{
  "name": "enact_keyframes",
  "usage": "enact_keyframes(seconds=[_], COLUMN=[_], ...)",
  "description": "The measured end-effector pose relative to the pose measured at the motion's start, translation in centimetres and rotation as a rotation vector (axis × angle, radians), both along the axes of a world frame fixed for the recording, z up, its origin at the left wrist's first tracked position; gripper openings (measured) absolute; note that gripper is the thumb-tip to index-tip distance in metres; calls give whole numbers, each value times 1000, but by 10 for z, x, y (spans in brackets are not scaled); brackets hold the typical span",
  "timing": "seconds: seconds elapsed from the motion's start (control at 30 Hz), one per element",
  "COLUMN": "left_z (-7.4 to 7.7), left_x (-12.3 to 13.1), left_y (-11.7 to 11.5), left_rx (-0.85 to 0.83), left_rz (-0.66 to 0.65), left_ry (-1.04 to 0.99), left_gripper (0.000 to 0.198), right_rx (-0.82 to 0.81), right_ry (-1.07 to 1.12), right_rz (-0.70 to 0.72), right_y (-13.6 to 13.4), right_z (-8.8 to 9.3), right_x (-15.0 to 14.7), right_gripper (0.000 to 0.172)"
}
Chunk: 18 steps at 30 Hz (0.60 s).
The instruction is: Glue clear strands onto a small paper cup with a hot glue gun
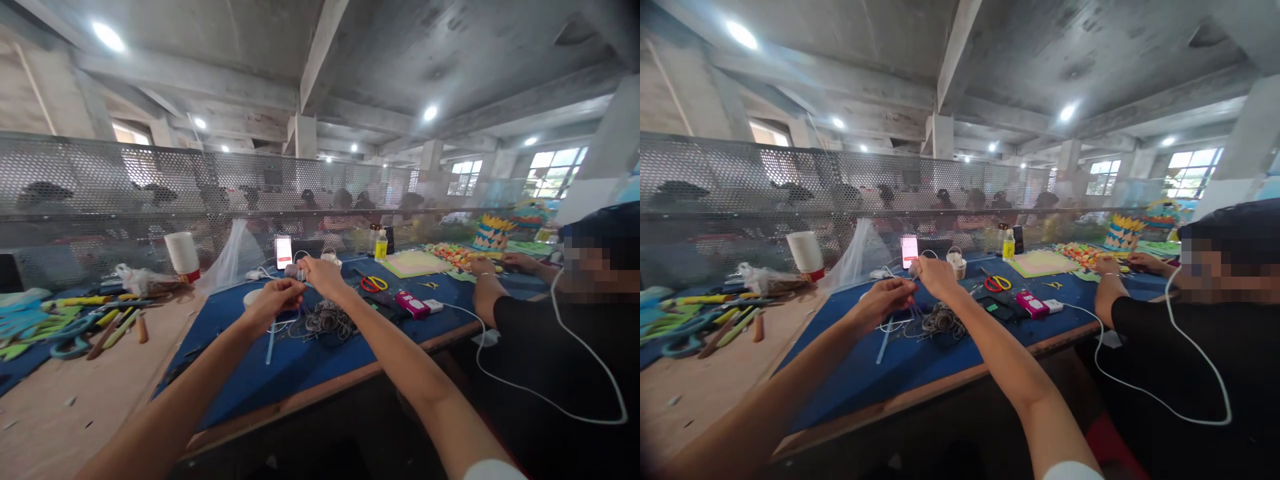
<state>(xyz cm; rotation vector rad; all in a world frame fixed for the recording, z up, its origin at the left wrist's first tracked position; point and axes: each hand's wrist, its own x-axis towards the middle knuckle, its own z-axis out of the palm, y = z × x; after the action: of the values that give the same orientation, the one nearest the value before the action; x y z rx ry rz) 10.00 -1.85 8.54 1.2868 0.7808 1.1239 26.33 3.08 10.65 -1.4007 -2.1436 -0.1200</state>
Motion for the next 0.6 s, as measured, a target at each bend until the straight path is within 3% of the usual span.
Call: enact_keyframes(seconds=[0.1,0.17,0.33,0.47,0.6], left_z=[4,10,20,11,0], left_x=[-21,-40,-82,-76,-37], left_y=[-4,-8,-14,-12,-7], left_rx=[5,10,-8,-9,-7], left_rz=[9,87,213,280,127], left_ry=[-175,-318,-605,-497,-258], left_gripper=[16,11,4,8,37], right_rx=[-163,-283,-347,-324,-164], right_ry=[92,219,271,278,160], right_rz=[11,-25,-133,-160,-29], right_y=[14,25,40,35,15], right_z=[-17,-31,-55,-47,-19], right_x=[18,38,82,78,31], right_gripper=[39,40,47,48,42])
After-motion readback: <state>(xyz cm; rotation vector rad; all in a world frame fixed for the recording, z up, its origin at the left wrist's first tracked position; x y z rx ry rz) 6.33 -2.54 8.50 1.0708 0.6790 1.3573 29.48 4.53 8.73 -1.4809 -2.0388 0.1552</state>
